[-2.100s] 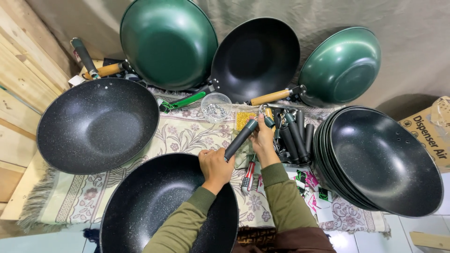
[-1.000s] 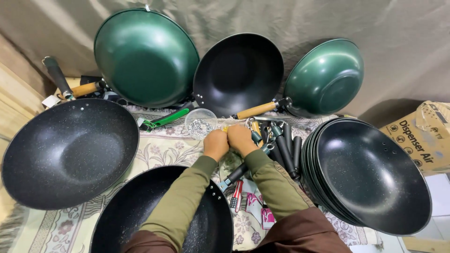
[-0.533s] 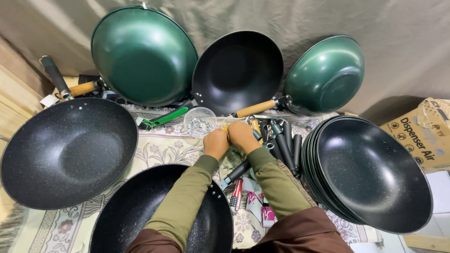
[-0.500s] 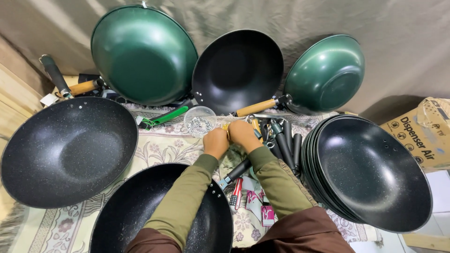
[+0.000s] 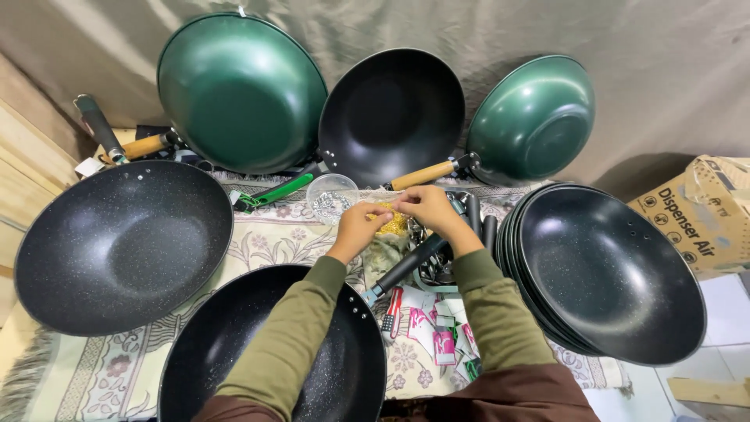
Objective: The person is seen attaching handles to various woks and then using a cloth to wipe the inside of one of the woks.
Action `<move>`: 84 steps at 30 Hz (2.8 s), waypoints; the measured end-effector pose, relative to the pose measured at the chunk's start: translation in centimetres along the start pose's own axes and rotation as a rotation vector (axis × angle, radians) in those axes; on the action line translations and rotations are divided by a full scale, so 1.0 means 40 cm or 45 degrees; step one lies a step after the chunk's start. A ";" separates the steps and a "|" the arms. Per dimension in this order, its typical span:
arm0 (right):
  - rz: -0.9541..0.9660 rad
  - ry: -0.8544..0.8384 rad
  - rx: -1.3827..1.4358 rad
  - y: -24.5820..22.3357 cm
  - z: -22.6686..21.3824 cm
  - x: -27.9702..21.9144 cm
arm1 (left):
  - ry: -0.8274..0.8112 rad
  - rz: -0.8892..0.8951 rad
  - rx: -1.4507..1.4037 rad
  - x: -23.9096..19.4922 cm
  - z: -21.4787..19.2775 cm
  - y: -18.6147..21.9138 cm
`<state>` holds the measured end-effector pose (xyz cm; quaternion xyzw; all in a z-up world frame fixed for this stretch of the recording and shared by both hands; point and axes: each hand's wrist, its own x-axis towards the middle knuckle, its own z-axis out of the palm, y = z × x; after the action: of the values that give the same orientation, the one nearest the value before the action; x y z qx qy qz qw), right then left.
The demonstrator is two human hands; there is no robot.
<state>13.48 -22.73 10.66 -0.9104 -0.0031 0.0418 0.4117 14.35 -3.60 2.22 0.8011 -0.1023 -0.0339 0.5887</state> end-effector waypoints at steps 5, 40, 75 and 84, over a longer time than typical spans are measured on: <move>0.039 0.033 0.321 -0.072 -0.037 -0.111 | -0.069 -0.086 -0.429 -0.081 -0.031 0.075; 0.044 0.054 0.878 0.096 -0.053 -0.449 | -0.185 -0.264 -0.034 -0.306 0.189 0.192; 0.175 -0.444 -0.783 0.294 0.061 -0.504 | -0.645 0.492 1.094 -0.435 0.341 0.078; 0.202 -0.461 -0.751 0.262 0.054 -0.517 | -0.657 0.425 0.941 -0.418 0.371 0.037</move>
<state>-7.59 -28.85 2.90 -0.9653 -0.0170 0.2316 0.1194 -4.74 -14.52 -1.99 0.8948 -0.3775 -0.0981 0.2173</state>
